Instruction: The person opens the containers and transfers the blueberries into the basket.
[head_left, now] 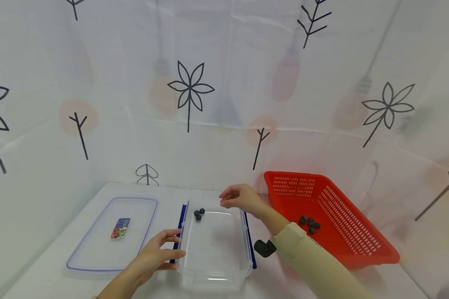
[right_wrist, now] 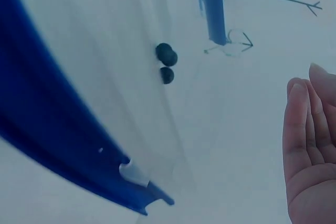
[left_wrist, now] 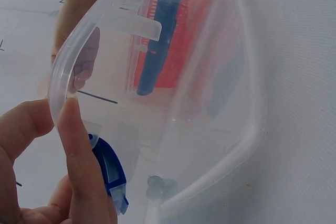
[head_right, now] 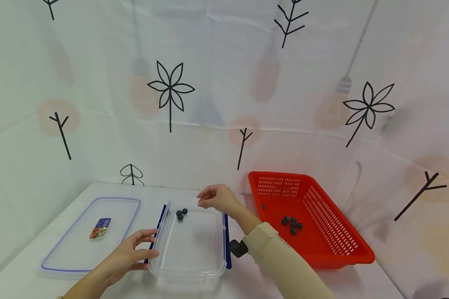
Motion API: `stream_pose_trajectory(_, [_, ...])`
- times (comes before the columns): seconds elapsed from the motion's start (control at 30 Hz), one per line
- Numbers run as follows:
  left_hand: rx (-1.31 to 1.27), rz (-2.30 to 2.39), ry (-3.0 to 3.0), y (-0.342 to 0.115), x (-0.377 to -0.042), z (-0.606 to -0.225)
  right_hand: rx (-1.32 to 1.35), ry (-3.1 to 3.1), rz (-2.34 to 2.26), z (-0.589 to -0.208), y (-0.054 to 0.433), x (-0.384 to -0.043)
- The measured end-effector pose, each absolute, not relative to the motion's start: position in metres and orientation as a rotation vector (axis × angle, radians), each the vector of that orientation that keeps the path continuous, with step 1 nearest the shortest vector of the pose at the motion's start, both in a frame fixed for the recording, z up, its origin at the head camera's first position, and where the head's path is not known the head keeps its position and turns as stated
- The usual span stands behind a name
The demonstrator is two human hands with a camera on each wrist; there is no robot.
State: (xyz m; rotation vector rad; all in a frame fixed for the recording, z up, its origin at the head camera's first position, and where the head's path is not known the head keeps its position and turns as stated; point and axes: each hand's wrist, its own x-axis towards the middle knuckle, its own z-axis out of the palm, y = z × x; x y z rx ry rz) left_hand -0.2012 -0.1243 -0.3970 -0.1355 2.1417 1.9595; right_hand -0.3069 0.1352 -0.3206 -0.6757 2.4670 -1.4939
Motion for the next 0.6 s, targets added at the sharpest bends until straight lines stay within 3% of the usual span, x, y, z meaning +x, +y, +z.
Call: stream_pose_trajectory(0.6, [-0.17,1.97,2.143,-0.123,-0.201,-0.395,-0.704,2.392,-1.505,-0.329,0.088,-0.328])
